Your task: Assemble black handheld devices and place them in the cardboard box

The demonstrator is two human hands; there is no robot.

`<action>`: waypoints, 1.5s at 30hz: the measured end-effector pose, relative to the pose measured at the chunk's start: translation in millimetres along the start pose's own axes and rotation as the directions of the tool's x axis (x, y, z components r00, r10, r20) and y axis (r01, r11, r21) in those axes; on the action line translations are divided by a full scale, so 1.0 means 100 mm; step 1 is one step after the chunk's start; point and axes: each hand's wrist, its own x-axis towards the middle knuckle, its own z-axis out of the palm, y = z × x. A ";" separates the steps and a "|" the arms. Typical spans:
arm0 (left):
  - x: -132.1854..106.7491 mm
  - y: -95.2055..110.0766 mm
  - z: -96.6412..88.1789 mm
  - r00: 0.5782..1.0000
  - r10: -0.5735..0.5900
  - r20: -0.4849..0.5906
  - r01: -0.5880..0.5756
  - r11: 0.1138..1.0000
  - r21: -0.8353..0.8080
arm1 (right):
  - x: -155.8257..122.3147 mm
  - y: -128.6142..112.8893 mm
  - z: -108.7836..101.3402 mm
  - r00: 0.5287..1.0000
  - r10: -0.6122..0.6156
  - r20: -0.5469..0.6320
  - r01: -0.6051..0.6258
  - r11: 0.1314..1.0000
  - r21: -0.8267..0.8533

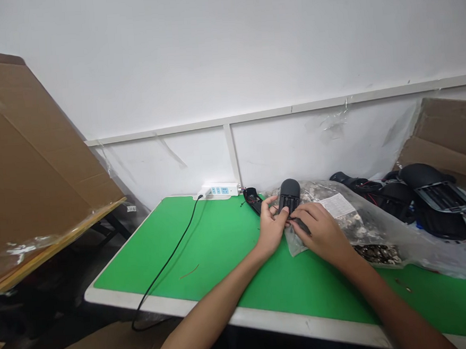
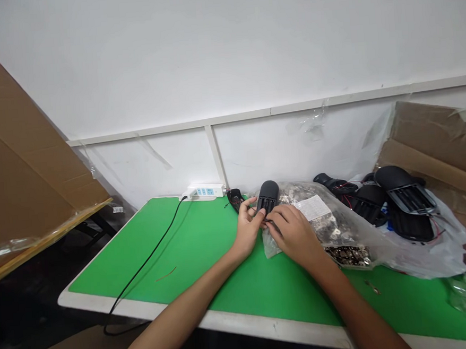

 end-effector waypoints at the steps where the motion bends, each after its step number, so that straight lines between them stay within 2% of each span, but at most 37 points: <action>1: 0.00 0.01 0.00 1.000 0.000 0.005 0.000 1.000 -0.002 | 0.00 0.00 0.00 1.000 -0.010 0.003 0.010 1.000 0.002; 11: -0.03 0.11 0.00 0.999 0.003 0.049 -0.004 1.000 0.024 | -0.01 0.01 0.00 0.997 -0.014 -0.071 0.016 0.999 0.028; 19: -0.04 0.10 0.00 0.997 0.008 0.078 -0.011 0.999 0.040 | 0.00 0.00 -0.02 0.995 -0.023 -0.097 0.025 0.999 0.023; 27: -0.04 0.08 -0.01 0.996 -0.003 0.085 0.000 0.999 0.036 | 0.00 -0.01 -0.02 0.995 -0.002 -0.103 0.007 0.999 0.049; 36: -0.05 0.11 0.00 0.995 -0.018 0.093 0.017 1.000 0.009 | 0.04 -0.01 -0.12 0.990 -0.103 -0.099 0.101 0.995 -0.027; 45: -0.06 0.12 0.01 0.993 -0.028 0.119 0.027 1.000 0.004 | 0.01 0.01 -0.09 0.993 -0.065 -0.103 0.067 0.998 0.015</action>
